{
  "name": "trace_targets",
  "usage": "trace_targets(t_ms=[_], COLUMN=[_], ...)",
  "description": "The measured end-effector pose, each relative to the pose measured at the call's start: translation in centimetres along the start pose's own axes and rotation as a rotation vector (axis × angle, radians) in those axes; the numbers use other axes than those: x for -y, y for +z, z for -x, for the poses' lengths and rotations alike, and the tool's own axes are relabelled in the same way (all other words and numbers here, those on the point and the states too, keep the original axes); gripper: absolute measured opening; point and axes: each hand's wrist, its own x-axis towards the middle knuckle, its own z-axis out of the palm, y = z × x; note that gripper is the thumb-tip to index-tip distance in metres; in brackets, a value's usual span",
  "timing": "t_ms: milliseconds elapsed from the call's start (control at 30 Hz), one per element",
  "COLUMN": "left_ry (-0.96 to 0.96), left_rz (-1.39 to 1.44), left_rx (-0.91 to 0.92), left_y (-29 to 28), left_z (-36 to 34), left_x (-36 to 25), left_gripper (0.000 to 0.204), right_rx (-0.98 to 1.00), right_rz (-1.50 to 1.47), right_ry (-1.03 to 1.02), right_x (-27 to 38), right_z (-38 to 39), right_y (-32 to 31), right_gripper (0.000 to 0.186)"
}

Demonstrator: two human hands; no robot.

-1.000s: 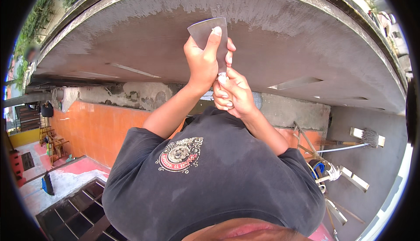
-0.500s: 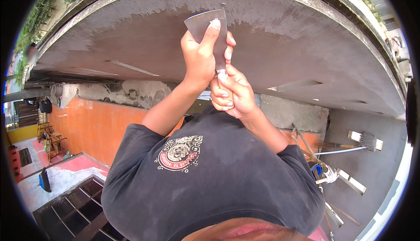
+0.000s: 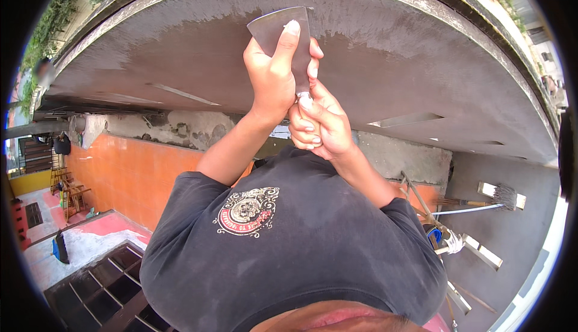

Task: The person uses a trowel to apply and smooth plaster onto a curved wall surface. They repeatedly scoop material and spread it evenly across the wall, working in sections to create a uniform finish.

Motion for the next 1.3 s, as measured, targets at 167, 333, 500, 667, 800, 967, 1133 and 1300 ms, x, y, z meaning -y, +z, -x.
trace_targets(t_ms=[167, 333, 500, 667, 800, 967, 1133, 1300], left_ry=[-0.111, -0.079, -0.032, -0.134, -0.162, -0.133, -0.11, -0.129], left_rz=[-0.036, -0.022, -0.016, -0.001, 0.013, 0.01, 0.006, -0.009], left_rx=[-0.014, 0.027, 0.051, 0.045, 0.026, 0.035, 0.008, 0.007], left_y=[0.1, 0.3, 0.8, 0.6, 0.6, 0.8, 0.8, 1.1], left_z=[-0.2, -0.2, -0.2, -0.2, 0.4, 0.1, 0.0, 0.6], left_x=[-0.2, 0.0, 0.2, 0.1, 0.2, 0.3, 0.2, 0.7], left_gripper=[0.019, 0.019, 0.021, 0.023, 0.023, 0.021, 0.02, 0.021], right_rx=[0.069, 0.072, 0.071, 0.182, 0.1, 0.105, 0.051, 0.083], right_rz=[-0.018, -0.01, -0.039, -0.074, -0.12, -0.09, -0.05, -0.064], right_ry=[0.003, -0.029, -0.05, -0.033, 0.023, -0.012, 0.013, -0.005], right_x=[0.2, 0.2, 0.4, 0.1, -0.2, 0.3, 0.6, 0.2], right_z=[0.0, 0.0, 0.3, 0.7, 1.1, 0.8, 0.5, 1.1], right_y=[0.2, -0.3, -0.5, -0.6, -0.7, -0.6, -0.6, -0.9], right_gripper=[0.037, 0.043, 0.043, 0.045, 0.047, 0.044, 0.038, 0.043])
